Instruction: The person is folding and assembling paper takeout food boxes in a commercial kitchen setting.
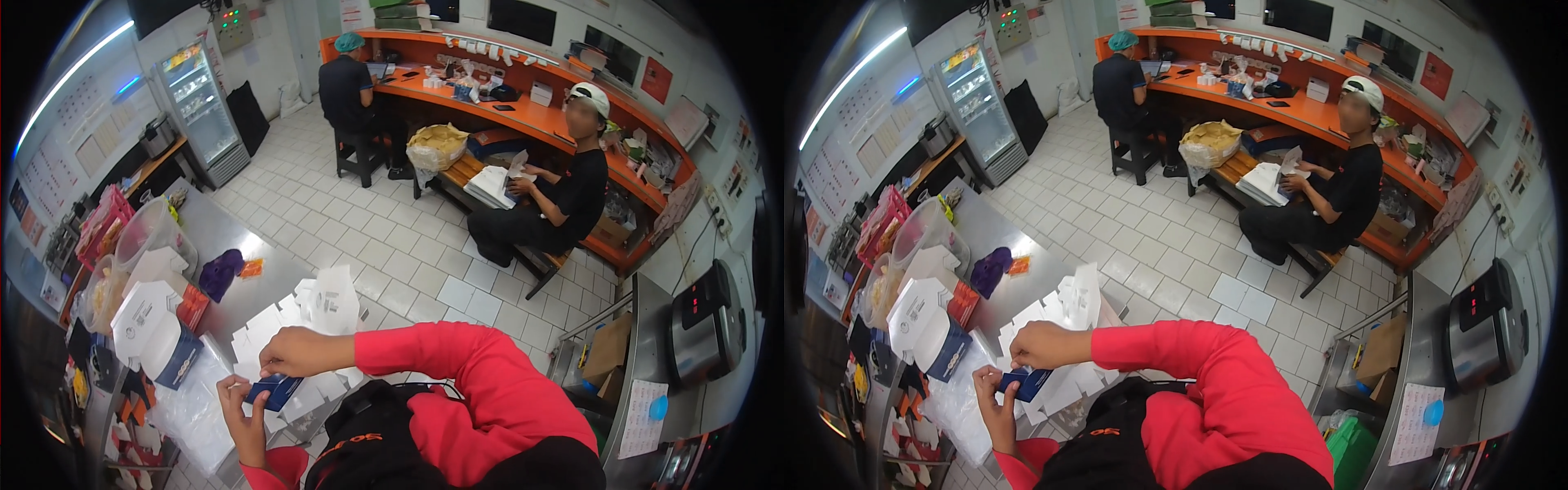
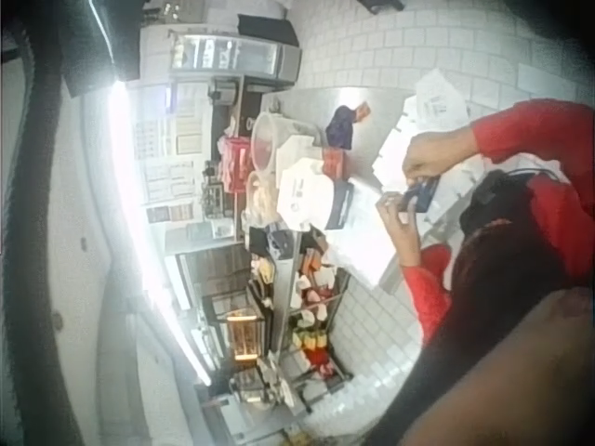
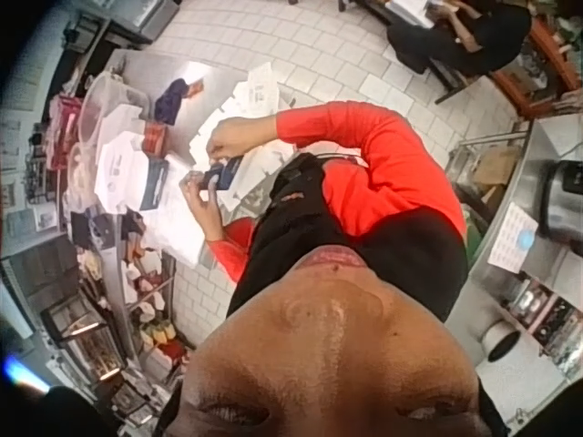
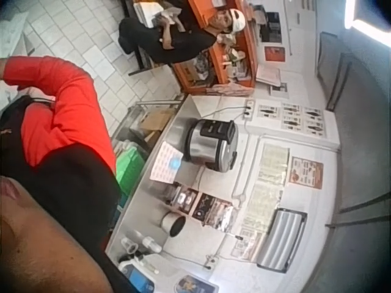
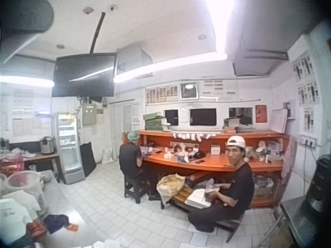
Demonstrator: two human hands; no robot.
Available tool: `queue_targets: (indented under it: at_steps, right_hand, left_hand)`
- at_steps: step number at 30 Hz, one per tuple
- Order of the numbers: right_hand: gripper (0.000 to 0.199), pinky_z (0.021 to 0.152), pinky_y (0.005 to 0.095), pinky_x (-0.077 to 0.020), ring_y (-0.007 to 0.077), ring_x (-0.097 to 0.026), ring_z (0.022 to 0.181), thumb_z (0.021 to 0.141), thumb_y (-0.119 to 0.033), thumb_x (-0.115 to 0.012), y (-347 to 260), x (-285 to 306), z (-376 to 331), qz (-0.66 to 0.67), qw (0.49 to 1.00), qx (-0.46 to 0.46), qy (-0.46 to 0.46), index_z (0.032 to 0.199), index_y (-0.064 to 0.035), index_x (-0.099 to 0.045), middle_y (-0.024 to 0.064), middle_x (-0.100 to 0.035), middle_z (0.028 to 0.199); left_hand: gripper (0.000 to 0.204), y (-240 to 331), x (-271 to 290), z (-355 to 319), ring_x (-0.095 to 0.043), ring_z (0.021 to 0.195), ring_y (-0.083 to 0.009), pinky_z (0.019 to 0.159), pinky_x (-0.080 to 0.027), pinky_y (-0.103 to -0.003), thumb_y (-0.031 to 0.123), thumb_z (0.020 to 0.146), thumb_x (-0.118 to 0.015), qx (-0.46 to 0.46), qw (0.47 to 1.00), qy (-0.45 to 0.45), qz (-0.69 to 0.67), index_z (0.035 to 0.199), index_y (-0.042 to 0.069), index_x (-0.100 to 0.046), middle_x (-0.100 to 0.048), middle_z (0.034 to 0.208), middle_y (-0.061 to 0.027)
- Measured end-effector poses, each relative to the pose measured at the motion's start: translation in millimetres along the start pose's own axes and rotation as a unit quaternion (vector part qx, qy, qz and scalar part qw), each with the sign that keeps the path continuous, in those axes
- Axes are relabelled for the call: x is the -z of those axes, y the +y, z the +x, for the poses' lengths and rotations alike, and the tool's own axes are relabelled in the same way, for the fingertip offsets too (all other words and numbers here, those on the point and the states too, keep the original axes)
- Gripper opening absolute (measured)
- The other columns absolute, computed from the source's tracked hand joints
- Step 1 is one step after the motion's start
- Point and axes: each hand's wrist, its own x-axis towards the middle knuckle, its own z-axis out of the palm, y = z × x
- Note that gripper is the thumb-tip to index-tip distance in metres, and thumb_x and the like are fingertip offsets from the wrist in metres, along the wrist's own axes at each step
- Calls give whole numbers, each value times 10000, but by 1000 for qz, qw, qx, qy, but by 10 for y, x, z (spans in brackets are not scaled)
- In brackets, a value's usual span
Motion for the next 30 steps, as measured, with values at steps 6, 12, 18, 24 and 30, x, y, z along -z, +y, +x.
queue_targets:
  at_steps: [6, 12, 18, 24, 30]
  right_hand:
    - [209, 631, 446, -492, 358, -640, 668, 904, -258, -595, -135, 176, -203, -79, 994, 68, -35, 890, -77, -699, 130, -650, 670]
    - [227, 705, 398, -503, 295, -645, 799, 879, -264, -635, -212, 550, -510, -125, 983, 107, 82, 1017, -84, -645, 93, -655, 803]
    - [167, 710, 366, -496, 244, -634, 855, 813, -184, -708, -61, 652, -535, -206, 978, -5, -39, 946, -113, -635, 55, -638, 880]
    - [93, 784, 369, -511, 240, -610, 836, 772, -104, -710, -129, 440, -493, -176, 982, 53, 34, 829, -105, -636, 16, -579, 845]
    - [225, 937, 393, -505, 261, -638, 889, 730, -65, -756, -290, 526, -459, -118, 989, 18, 85, 920, -78, -636, 35, -643, 893]
  left_hand:
    - [206, 334, -4, 35, -581, 703, -184, 683, -454, -285, 52, 784, -745, -23, 992, -113, 50, 947, 29, -621, -615, 750, -117]
    - [272, 309, 107, 33, -606, 685, -120, 602, -449, -246, 44, 847, -701, 107, 988, -25, -110, 1087, 19, -575, -648, 734, -96]
    - [166, 372, 53, 59, -585, 679, -257, 625, -451, -328, 174, 883, -678, 26, 995, -69, 64, 971, 45, -621, -672, 800, -108]
    - [208, 524, -126, 179, -558, 732, -324, 705, -437, -381, 212, 885, -669, 50, 986, -150, 42, 1018, 71, -593, -661, 804, -113]
    - [339, 680, -8, 244, -583, 739, -281, 684, -442, -336, 196, 869, -700, 44, 986, -155, -40, 1113, 62, -506, -614, 740, -82]
